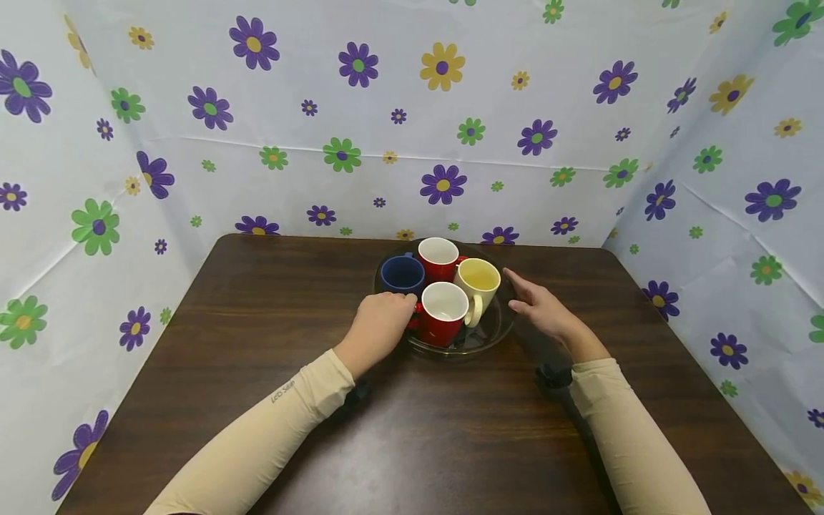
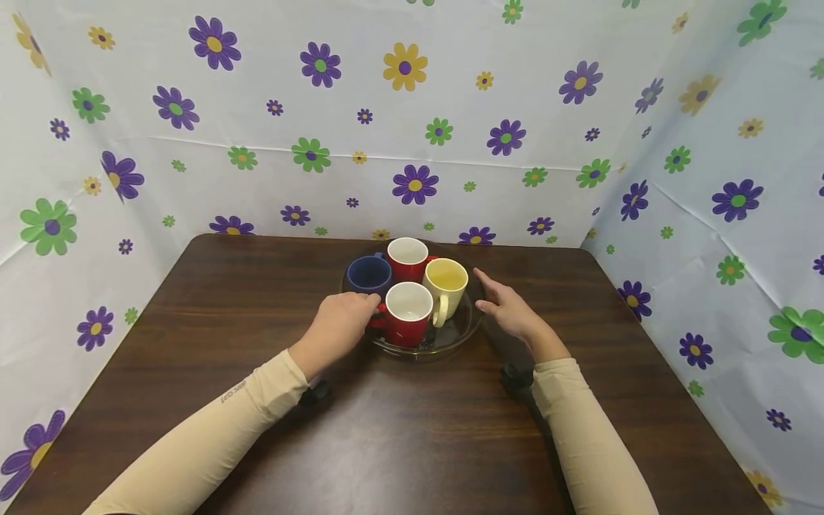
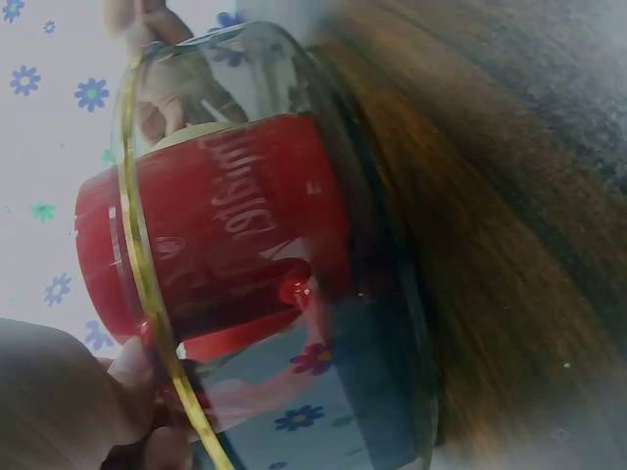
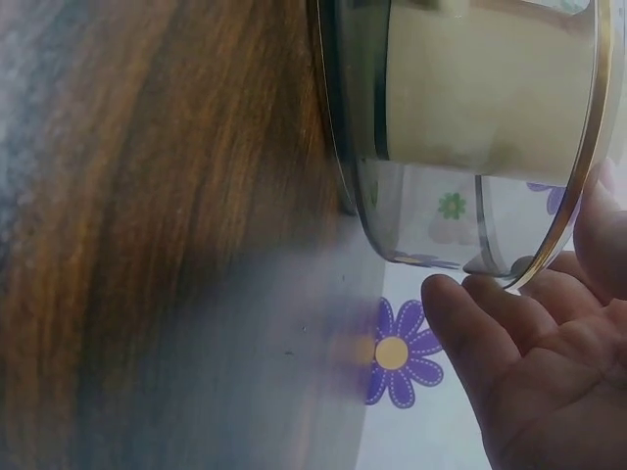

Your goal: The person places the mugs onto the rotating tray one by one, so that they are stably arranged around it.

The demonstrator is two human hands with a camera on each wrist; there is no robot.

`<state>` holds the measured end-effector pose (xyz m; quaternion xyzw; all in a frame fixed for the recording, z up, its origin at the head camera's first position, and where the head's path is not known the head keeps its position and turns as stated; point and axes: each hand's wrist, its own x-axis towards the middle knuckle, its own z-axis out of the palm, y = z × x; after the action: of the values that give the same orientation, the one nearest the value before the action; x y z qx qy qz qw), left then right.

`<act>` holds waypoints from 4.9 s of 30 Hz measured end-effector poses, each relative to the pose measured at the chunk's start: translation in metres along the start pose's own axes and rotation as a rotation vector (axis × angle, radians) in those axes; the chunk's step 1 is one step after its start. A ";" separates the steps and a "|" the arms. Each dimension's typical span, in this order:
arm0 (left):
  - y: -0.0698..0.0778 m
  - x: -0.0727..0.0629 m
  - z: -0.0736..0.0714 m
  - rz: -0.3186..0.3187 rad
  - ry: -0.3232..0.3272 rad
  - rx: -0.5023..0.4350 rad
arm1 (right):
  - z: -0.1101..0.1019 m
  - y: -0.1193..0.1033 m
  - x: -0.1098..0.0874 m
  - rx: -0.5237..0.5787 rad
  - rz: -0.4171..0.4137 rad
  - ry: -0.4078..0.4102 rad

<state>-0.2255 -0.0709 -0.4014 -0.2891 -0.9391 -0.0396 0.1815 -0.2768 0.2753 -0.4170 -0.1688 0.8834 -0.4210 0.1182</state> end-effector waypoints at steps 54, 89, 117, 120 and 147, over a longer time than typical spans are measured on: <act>-0.043 0.007 -0.015 -0.197 0.067 -0.232 | 0.002 0.010 -0.004 0.038 -0.026 0.009; -0.036 0.010 -0.003 -0.135 0.153 -0.365 | 0.002 0.007 -0.002 0.066 -0.029 0.005; -0.034 0.007 -0.003 -0.136 0.133 -0.370 | 0.004 -0.020 0.000 -0.086 -0.007 -0.090; -0.033 0.007 -0.002 -0.134 0.131 -0.369 | 0.004 -0.021 0.001 -0.099 0.003 -0.093; -0.054 -0.001 -0.006 -0.343 0.061 -0.280 | 0.003 0.000 -0.002 0.046 0.064 -0.052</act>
<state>-0.2528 -0.1175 -0.3951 -0.1462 -0.9539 -0.2088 0.1585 -0.2735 0.2736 -0.4189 -0.1486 0.8750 -0.4328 0.1582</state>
